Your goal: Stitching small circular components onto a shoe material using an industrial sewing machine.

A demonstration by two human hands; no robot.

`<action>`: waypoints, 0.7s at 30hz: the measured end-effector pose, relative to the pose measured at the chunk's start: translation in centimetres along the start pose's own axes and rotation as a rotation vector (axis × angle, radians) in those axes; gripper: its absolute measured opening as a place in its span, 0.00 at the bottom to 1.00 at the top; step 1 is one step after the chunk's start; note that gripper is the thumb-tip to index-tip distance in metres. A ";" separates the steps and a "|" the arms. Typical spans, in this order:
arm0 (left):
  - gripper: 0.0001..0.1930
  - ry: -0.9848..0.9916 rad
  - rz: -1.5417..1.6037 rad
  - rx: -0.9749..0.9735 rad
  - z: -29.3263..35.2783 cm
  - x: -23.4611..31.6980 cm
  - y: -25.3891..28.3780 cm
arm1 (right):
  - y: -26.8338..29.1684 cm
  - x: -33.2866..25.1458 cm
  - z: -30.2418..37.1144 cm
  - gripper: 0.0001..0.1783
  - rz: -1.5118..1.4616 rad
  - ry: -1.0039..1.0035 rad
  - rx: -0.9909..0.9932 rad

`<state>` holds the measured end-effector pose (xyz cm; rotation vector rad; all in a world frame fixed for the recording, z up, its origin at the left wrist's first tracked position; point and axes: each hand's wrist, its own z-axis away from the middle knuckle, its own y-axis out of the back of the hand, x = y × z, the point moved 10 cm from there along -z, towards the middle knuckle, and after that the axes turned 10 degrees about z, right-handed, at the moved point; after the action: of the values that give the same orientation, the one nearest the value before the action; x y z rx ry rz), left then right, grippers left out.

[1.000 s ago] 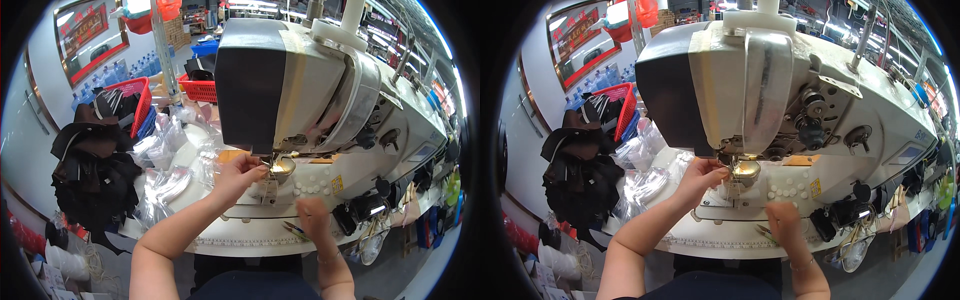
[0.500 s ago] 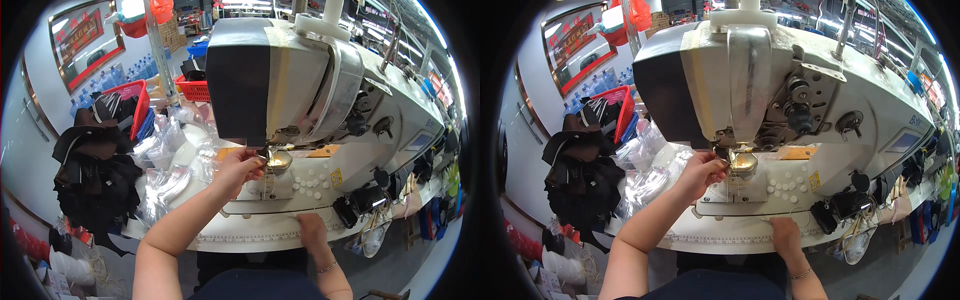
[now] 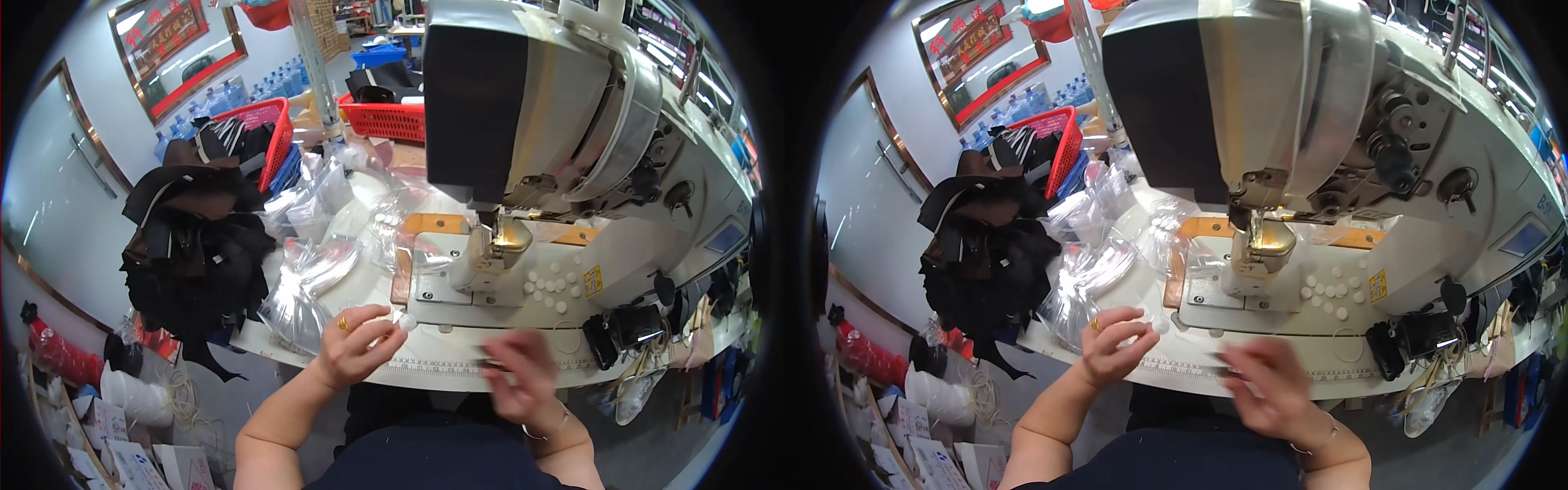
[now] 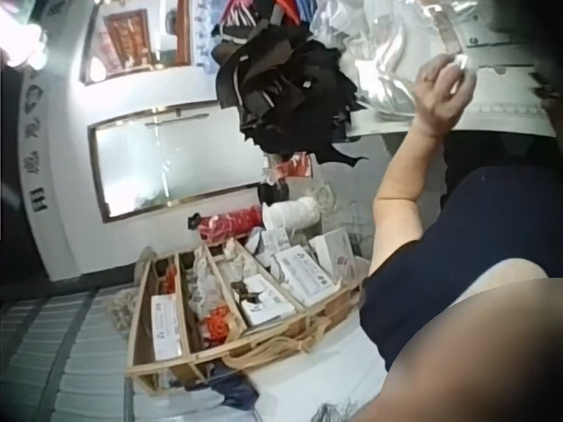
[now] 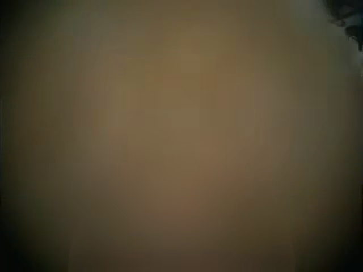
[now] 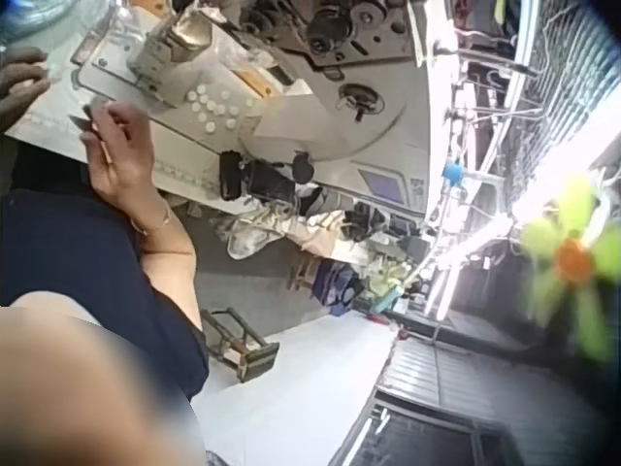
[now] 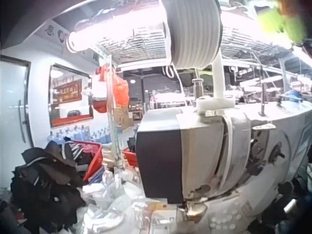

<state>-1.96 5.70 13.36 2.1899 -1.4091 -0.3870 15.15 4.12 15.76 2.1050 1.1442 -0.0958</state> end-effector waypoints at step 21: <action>0.11 -0.086 -0.009 0.085 1.0 1.9 -0.4 | -6.2 1.5 -0.7 0.10 -0.047 -0.200 -0.134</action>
<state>-1.36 3.83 12.35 2.2728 -1.4864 -0.4367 11.19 7.74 12.16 1.9049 1.0503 -0.2400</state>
